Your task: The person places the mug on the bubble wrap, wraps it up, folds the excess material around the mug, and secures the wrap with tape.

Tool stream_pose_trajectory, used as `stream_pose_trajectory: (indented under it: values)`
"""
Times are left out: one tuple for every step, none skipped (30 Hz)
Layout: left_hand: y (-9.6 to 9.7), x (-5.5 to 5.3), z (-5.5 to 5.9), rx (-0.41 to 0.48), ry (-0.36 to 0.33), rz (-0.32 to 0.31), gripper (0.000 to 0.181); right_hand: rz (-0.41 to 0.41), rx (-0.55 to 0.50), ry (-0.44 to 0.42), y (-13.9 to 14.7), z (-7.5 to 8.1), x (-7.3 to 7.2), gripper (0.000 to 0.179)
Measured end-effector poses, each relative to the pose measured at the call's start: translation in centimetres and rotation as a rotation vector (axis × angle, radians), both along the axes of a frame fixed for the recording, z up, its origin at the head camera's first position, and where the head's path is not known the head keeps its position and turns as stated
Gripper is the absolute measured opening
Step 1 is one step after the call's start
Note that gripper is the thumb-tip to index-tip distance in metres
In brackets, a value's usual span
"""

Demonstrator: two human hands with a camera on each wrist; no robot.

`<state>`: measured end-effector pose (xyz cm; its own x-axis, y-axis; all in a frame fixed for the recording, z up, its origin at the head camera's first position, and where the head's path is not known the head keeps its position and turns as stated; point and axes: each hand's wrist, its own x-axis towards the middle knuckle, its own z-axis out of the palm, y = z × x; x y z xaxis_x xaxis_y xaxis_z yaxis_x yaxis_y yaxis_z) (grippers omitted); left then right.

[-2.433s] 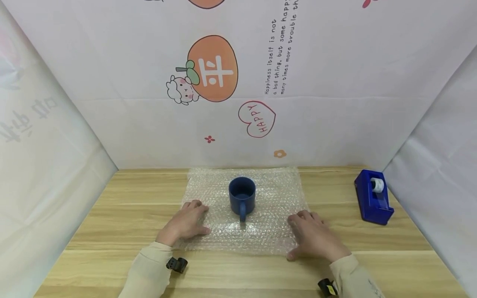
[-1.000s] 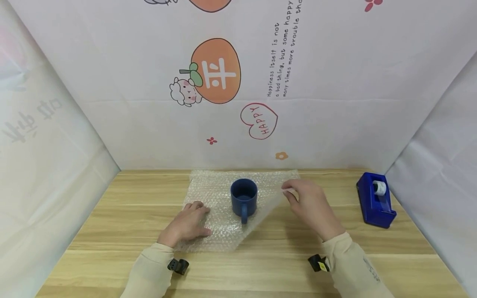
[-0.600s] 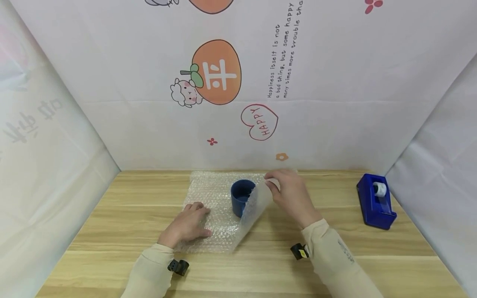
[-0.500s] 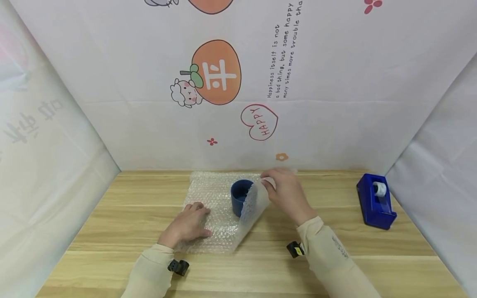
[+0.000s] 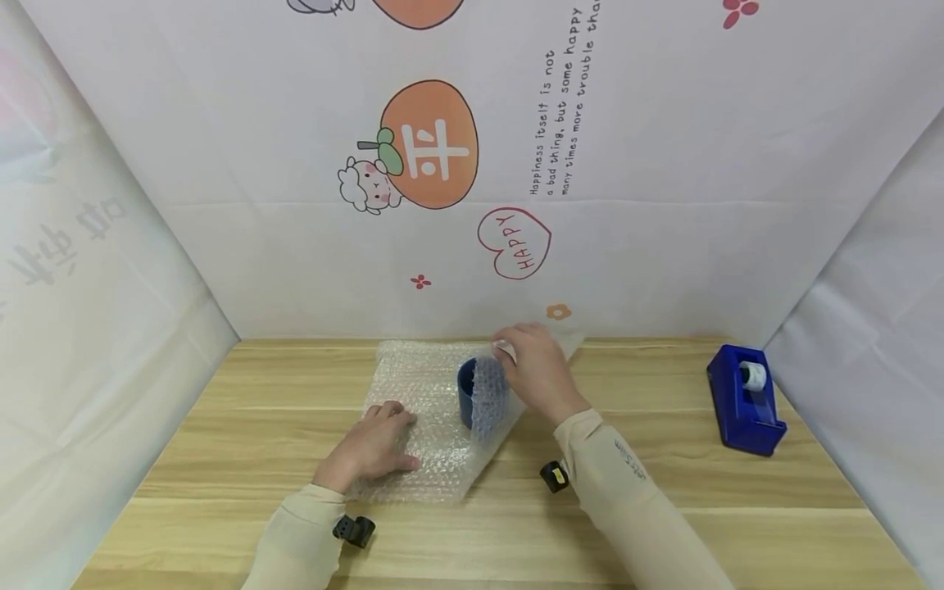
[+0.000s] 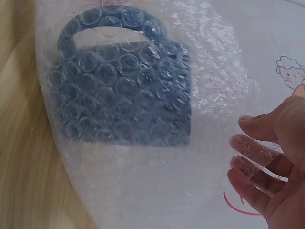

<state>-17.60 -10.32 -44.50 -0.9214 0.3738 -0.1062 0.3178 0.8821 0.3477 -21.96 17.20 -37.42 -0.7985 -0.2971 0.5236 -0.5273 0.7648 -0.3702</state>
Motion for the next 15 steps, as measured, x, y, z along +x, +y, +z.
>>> stream_pose_trajectory:
  values:
    - [0.0, 0.0, 0.0, -0.001, 0.002, 0.0, 0.069, -0.001, 0.004, -0.016, -0.2, 0.0, -0.2, 0.016]
    - [0.0, 0.0, 0.0, -0.002, 0.003, 0.0, 0.069, -0.001, 0.008, -0.03, -0.4, -0.1, -0.3, 0.016]
    - [0.0, 0.0, 0.0, -0.004, 0.004, 0.0, 0.069, 0.0, 0.012, -0.041, -0.6, -0.2, -0.5, 0.017]
    - [0.1, 0.0, 0.0, -0.006, 0.004, 0.0, 0.069, 0.003, 0.015, -0.047, -0.7, -0.3, -0.7, 0.017]
    - [0.1, 0.0, 0.0, -0.007, 0.005, 0.001, 0.069, 0.006, 0.02, -0.047, -0.9, -0.4, -0.9, 0.017]
    - [0.1, 0.0, 0.1, -0.009, 0.007, 0.001, 0.069, 0.011, 0.025, -0.045, -1.1, -0.4, -1.0, 0.016]
    - [0.1, 0.0, 0.1, -0.011, 0.008, 0.001, 0.068, 0.013, 0.03, -0.042, -1.2, -0.5, -1.2, 0.016]
    - [0.1, 0.1, 0.1, -0.012, 0.007, 0.003, 0.068, 0.015, 0.035, -0.04, -1.4, -0.5, -1.3, 0.016]
    - [0.1, 0.1, 0.1, -0.013, 0.008, 0.003, 0.068, 0.016, 0.039, -0.041, -1.6, -0.6, -1.4, 0.015]
    - [0.1, 0.1, 0.2, -0.014, 0.009, 0.001, 0.067, 0.015, 0.044, -0.044, -1.7, -0.6, -1.5, 0.015]
    - [0.1, 0.1, 0.2, -0.015, 0.011, 0.0, 0.067, 0.012, 0.052, -0.047, -1.9, -0.7, -1.6, 0.015]
    - [0.1, 0.1, 0.2, -0.017, 0.012, -0.001, 0.067, 0.008, 0.058, -0.053, -2.0, -0.7, -1.6, 0.016]
    - [0.1, 0.1, 0.2, -0.019, 0.014, -0.002, 0.066, 0.006, 0.063, -0.061, -2.1, -0.8, -1.7, 0.017]
    - [0.1, 0.1, 0.2, -0.019, 0.016, -0.003, 0.066, 0.003, 0.065, -0.069, -2.2, -0.8, -1.7, 0.017]
    - [0.1, 0.1, 0.1, -0.02, 0.017, -0.005, 0.066, 0.001, 0.068, -0.077, -2.3, -0.9, -1.8, 0.018]
